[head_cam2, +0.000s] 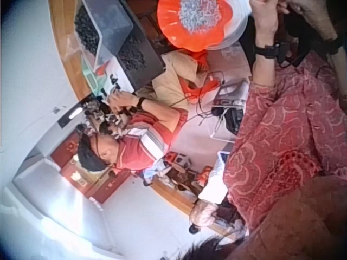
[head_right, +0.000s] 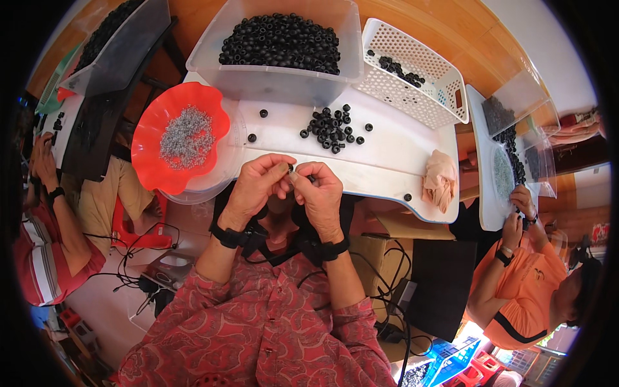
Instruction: The recorder is assembling small black plastic rings with silver metallic inserts at a workstation.
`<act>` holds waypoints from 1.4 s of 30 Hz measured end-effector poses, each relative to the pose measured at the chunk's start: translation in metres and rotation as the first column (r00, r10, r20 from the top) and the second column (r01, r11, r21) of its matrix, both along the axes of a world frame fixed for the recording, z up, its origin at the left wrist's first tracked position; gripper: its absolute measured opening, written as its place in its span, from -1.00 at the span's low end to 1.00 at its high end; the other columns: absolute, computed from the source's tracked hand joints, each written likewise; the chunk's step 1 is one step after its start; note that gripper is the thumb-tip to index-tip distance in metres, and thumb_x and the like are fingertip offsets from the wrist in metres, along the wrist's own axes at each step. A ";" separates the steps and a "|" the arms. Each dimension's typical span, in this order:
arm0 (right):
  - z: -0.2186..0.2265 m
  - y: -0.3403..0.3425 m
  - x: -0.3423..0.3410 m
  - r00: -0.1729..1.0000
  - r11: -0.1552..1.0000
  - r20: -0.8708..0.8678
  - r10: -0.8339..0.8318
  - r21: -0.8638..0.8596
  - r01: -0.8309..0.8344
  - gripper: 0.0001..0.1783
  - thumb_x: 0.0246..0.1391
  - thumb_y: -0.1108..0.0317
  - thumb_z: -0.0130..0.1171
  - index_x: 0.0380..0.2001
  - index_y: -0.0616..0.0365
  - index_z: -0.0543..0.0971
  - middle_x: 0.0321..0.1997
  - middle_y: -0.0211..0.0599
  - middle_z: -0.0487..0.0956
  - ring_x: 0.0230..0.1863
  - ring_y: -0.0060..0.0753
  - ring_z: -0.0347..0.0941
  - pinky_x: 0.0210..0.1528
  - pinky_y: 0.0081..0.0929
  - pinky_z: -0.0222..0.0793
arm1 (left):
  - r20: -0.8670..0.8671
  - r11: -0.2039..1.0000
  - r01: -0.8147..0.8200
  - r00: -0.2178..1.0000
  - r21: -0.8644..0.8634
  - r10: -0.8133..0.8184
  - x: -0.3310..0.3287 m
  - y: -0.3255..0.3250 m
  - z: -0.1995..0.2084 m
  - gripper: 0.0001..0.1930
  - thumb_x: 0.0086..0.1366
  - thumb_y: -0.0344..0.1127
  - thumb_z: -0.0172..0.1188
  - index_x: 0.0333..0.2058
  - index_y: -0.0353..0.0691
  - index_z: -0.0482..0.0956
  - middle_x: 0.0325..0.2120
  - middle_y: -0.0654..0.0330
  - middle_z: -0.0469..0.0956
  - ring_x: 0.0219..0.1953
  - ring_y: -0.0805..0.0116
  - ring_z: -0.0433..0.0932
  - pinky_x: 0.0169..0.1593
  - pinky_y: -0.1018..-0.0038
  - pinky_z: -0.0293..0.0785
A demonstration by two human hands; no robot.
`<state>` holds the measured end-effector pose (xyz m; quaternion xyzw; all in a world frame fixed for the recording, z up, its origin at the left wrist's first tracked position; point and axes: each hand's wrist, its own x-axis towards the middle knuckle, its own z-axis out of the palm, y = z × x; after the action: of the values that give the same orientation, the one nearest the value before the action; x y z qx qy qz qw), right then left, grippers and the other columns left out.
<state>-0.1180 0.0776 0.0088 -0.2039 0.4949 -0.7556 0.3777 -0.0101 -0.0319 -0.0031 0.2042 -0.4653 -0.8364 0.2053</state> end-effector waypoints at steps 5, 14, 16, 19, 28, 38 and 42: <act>0.005 -0.004 -0.004 0.999 1.000 -0.024 -0.025 0.007 0.025 -0.86 0.05 0.55 0.26 -0.36 0.25 0.48 -0.52 -0.42 0.49 -0.64 -0.73 0.32 -0.63 -0.75 0.20 | 0.005 0.997 -0.060 0.998 0.053 0.060 0.000 -0.004 0.001 -0.77 0.41 -0.34 0.06 -0.06 -0.33 0.53 -0.41 0.21 0.59 -0.52 0.57 0.54 -0.45 0.64 0.54; 0.000 0.001 -0.018 0.991 0.977 -0.132 -0.013 0.209 0.041 -0.83 0.03 0.50 0.29 -0.35 0.24 0.48 -0.60 -0.48 0.46 -0.64 -0.73 0.33 -0.62 -0.75 0.21 | -0.179 0.964 -0.048 0.979 0.261 0.097 0.012 0.000 0.000 -0.76 0.43 -0.36 0.02 -0.02 -0.35 0.49 -0.29 0.08 0.61 -0.33 0.43 0.62 -0.24 0.53 0.64; -0.002 0.001 -0.018 0.992 0.975 -0.122 -0.019 0.218 0.045 -0.83 0.03 0.50 0.29 -0.34 0.23 0.48 -0.60 -0.48 0.46 -0.64 -0.72 0.34 -0.60 -0.75 0.22 | -0.212 0.958 -0.033 0.972 0.285 0.097 0.012 0.001 -0.004 -0.76 0.43 -0.36 0.02 -0.02 -0.35 0.49 -0.27 0.06 0.61 -0.31 0.40 0.63 -0.21 0.50 0.65; -0.003 0.001 -0.017 0.995 0.973 -0.101 -0.009 0.229 0.032 -0.83 0.03 0.50 0.29 -0.34 0.23 0.49 -0.60 -0.48 0.46 -0.63 -0.72 0.34 -0.60 -0.75 0.22 | -0.255 0.954 -0.023 0.961 0.299 0.103 0.010 0.004 -0.007 -0.76 0.42 -0.37 0.02 -0.02 -0.35 0.48 -0.25 0.03 0.61 -0.27 0.36 0.64 -0.16 0.45 0.66; -0.003 -0.001 -0.017 0.997 0.977 -0.073 -0.032 0.209 0.046 -0.85 0.03 0.52 0.29 -0.35 0.24 0.49 -0.59 -0.48 0.46 -0.65 -0.70 0.32 -0.60 -0.73 0.20 | -0.276 0.935 -0.025 0.952 0.353 0.129 0.010 0.003 -0.005 -0.71 0.38 -0.35 0.11 0.01 -0.36 0.49 -0.27 0.08 0.60 -0.29 0.41 0.62 -0.22 0.48 0.65; 0.018 -0.003 -0.008 0.997 0.998 0.077 -0.012 0.069 0.007 -0.90 0.06 0.60 0.22 -0.38 0.24 0.48 -0.57 -0.43 0.45 -0.65 -0.69 0.28 -0.62 -0.71 0.16 | -0.278 0.931 -0.047 0.948 0.363 0.156 0.007 0.005 -0.012 -0.78 0.34 -0.43 0.15 -0.07 -0.38 0.52 -0.30 0.14 0.59 -0.30 0.44 0.61 -0.21 0.53 0.63; 0.024 -0.002 -0.003 0.991 0.999 0.128 0.041 0.019 -0.044 -0.90 0.07 0.64 0.18 -0.37 0.26 0.48 -0.45 -0.33 0.51 -0.64 -0.69 0.28 -0.61 -0.71 0.16 | -0.290 0.926 -0.047 0.943 0.374 0.165 0.005 0.006 -0.015 -0.77 0.34 -0.43 0.15 -0.07 -0.38 0.53 -0.30 0.17 0.59 -0.30 0.45 0.60 -0.23 0.55 0.63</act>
<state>-0.1206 0.0759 0.0328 -0.1617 0.4734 -0.7534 0.4268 -0.0052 -0.0262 -0.0184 0.1269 -0.2526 -0.9170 0.2816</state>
